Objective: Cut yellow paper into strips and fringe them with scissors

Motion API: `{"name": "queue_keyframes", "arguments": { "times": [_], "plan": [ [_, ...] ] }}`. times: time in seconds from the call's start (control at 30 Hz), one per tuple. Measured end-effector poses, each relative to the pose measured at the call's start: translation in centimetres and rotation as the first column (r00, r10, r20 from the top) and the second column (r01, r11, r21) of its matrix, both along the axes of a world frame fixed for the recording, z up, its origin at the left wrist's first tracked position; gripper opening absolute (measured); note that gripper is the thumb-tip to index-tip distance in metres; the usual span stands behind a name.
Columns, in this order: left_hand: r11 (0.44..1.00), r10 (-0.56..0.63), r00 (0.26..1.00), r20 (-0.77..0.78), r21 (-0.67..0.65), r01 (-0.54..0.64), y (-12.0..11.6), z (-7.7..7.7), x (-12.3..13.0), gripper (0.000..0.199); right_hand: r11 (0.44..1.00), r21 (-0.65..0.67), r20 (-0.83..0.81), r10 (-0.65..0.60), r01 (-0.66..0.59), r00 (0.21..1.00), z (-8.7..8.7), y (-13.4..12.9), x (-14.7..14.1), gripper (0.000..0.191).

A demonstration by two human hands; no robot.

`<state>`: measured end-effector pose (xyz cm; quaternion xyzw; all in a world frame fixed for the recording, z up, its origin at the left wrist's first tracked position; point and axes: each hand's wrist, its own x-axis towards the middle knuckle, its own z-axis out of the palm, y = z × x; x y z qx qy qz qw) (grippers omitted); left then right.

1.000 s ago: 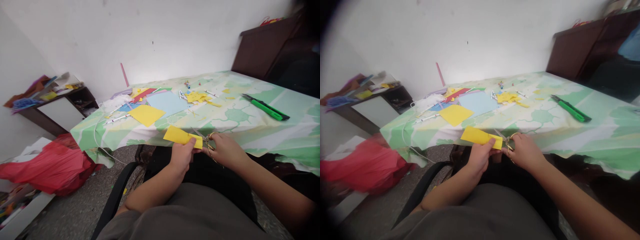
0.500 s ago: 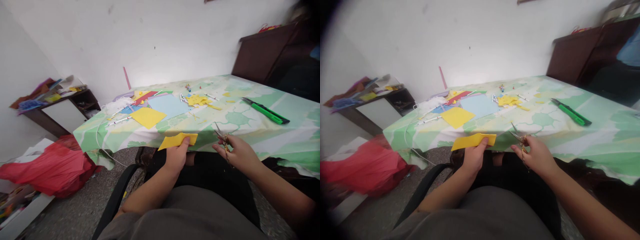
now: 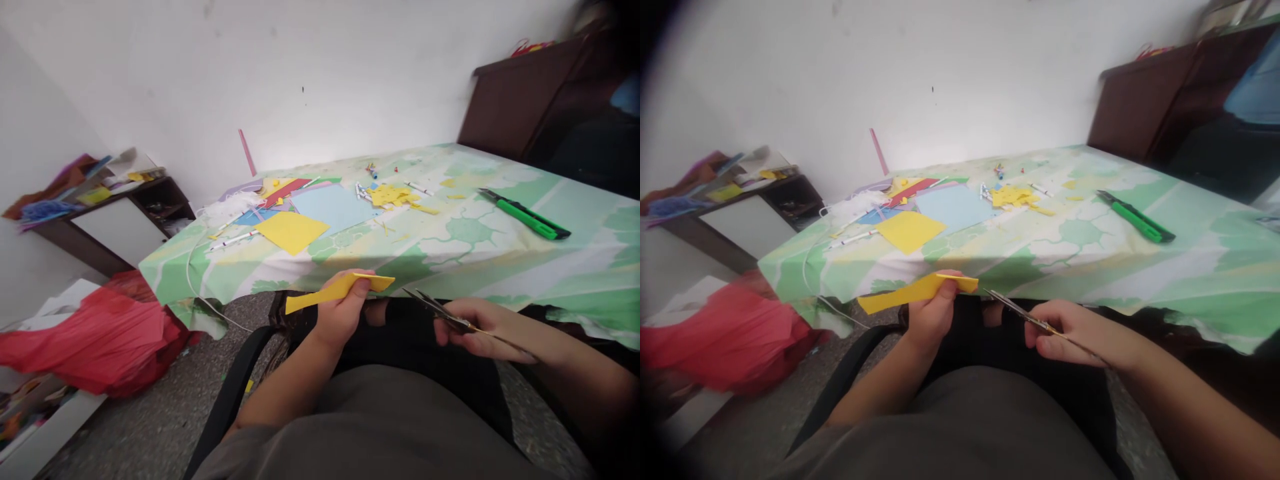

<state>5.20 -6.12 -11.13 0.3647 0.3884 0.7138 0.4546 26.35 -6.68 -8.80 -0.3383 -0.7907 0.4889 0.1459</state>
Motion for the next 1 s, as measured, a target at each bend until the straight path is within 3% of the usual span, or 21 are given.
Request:
{"name": "queue_keyframes", "arguments": {
  "times": [0.13, 0.27, 0.37, 0.43, 0.5, 0.57, 0.63, 0.67, 0.73, 0.83, 1.0],
  "plan": [
    [0.995, -0.067, 0.998, -0.003, 0.078, 0.067, -0.2, -0.2, 0.2, 0.025, 0.999, -0.014, 0.003, 0.029, -0.029, 1.000, -0.1, 0.4, 0.0, 0.057],
    [0.989, -0.144, 0.988, 0.054, 0.029, 0.142, -0.4, 0.1, 0.4, 0.029, 0.997, -0.065, -0.079, 0.047, -0.052, 0.996, -0.6, 0.7, 0.0, 0.063],
    [0.972, -0.232, 0.965, 0.125, -0.012, 0.235, -0.3, 0.4, 0.5, 0.024, 0.992, -0.092, -0.043, 0.088, -0.092, 0.995, -0.7, 0.8, 0.0, 0.067],
    [0.965, -0.250, 0.951, 0.179, -0.038, 0.261, -0.2, 0.6, 0.5, 0.022, 0.993, -0.063, 0.018, 0.102, -0.100, 0.995, -0.8, 0.9, 0.0, 0.068],
    [0.957, -0.262, 0.939, 0.224, -0.068, 0.284, 0.0, 0.7, 0.5, 0.021, 0.996, 0.081, 0.100, 0.020, -0.028, 0.995, -0.9, 0.9, -0.2, 0.063],
    [0.943, -0.284, 0.927, 0.246, -0.100, 0.316, 0.2, 0.8, 0.6, 0.019, 0.925, 0.358, 0.209, -0.213, 0.128, 0.954, -1.2, 0.9, -0.4, 0.055],
    [0.926, -0.308, 0.916, 0.257, -0.140, 0.350, 0.3, 0.9, 0.6, 0.016, 0.753, 0.617, 0.269, -0.476, 0.230, 0.838, -1.6, 0.9, -0.8, 0.049],
    [0.918, -0.312, 0.913, 0.263, -0.163, 0.361, 0.4, 0.9, 0.6, 0.014, 0.677, 0.698, 0.284, -0.561, 0.234, 0.778, -1.8, 0.9, -0.9, 0.049],
    [0.903, -0.306, 0.910, 0.280, -0.217, 0.370, 0.4, 1.0, 0.7, 0.012, 0.591, 0.782, 0.302, -0.635, 0.195, 0.711, -2.1, 0.8, -1.2, 0.049],
    [0.885, -0.286, 0.908, 0.306, -0.279, 0.373, 0.5, 1.0, 0.8, 0.012, 0.528, 0.839, 0.313, -0.667, 0.133, 0.676, -2.4, 0.7, -1.5, 0.049],
    [0.879, -0.282, 0.904, 0.320, -0.292, 0.377, 0.7, 0.6, 0.8, 0.013, 0.486, 0.868, 0.312, -0.696, 0.105, 0.646, -2.5, 0.7, -1.7, 0.049]
  ]
}}
